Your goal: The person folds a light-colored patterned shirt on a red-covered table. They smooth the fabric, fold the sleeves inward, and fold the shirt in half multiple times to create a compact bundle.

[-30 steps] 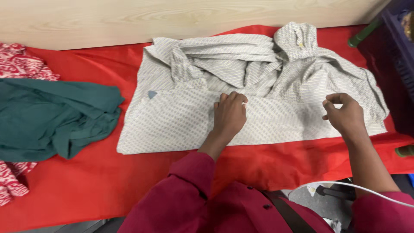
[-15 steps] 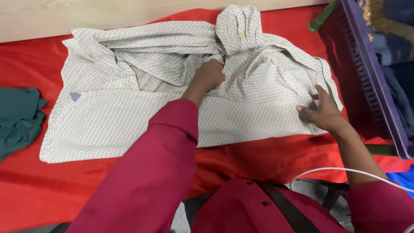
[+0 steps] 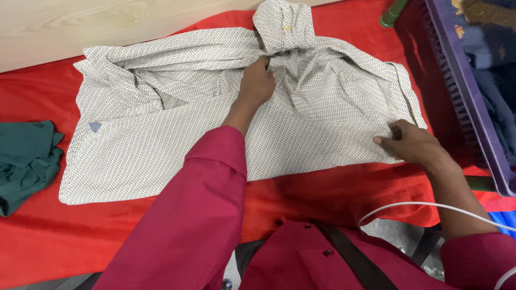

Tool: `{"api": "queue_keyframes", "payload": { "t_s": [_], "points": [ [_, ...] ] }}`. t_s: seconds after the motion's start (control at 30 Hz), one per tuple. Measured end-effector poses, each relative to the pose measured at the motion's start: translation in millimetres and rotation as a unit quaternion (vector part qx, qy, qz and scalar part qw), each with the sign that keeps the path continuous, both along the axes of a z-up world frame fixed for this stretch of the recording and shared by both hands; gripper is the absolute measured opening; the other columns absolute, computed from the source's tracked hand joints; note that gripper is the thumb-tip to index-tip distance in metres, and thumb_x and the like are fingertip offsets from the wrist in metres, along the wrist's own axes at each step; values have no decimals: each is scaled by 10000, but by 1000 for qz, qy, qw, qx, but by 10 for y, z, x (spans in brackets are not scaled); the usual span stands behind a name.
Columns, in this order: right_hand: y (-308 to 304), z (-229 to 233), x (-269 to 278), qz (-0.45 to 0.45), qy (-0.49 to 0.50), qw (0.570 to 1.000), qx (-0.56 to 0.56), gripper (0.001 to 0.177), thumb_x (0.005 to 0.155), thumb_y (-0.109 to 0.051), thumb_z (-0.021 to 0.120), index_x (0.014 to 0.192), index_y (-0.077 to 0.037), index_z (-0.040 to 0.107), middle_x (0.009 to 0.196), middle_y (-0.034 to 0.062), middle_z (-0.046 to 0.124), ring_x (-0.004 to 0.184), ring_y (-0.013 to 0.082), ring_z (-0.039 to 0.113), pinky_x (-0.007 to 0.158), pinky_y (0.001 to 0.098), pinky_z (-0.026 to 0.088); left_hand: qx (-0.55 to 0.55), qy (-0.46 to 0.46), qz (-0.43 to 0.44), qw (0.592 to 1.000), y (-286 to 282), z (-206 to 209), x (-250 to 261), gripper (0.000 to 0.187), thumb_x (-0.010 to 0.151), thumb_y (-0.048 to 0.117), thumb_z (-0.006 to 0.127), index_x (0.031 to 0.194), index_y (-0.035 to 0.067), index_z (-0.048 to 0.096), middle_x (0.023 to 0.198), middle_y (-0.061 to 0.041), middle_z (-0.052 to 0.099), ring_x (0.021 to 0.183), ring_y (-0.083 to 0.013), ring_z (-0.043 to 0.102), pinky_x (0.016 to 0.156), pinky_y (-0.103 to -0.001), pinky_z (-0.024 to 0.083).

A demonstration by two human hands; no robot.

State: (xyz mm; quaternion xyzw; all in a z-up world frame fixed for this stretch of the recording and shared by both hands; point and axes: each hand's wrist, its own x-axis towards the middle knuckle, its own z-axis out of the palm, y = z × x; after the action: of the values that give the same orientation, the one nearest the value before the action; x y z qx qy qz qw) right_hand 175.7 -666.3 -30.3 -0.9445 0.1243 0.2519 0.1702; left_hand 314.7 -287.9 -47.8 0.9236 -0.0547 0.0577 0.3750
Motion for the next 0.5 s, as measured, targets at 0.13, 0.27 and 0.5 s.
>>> {"api": "queue_keyframes", "payload": {
  "t_s": [0.13,0.27,0.5],
  "points": [
    [-9,162,-111,-42,44,998,5,845,834,-628,722,1431,-45,594,1026,179,765,897,282,729,850,420,565,-60,66,114,990,-244,116,-376,480,903,36,609,1354,-33,461,1356,-237,498,1121,-392,647,902,-462,561],
    [2,213,-250,-94,60,993,44,816,861,-553,723,1462,-30,548,938,167,774,748,258,738,765,404,589,14,-63,96,993,-630,193,-921,522,938,43,610,1433,-26,460,1520,-224,355,1345,-391,528,1135,-597,357],
    [-46,296,-495,-150,-5,984,97,484,962,-442,677,1123,14,661,868,128,768,612,239,710,649,371,570,145,-121,-122,974,-948,-70,-1362,431,1060,338,531,1436,129,559,1676,-126,243,1606,-340,133,1252,-639,184]
  ]
}}
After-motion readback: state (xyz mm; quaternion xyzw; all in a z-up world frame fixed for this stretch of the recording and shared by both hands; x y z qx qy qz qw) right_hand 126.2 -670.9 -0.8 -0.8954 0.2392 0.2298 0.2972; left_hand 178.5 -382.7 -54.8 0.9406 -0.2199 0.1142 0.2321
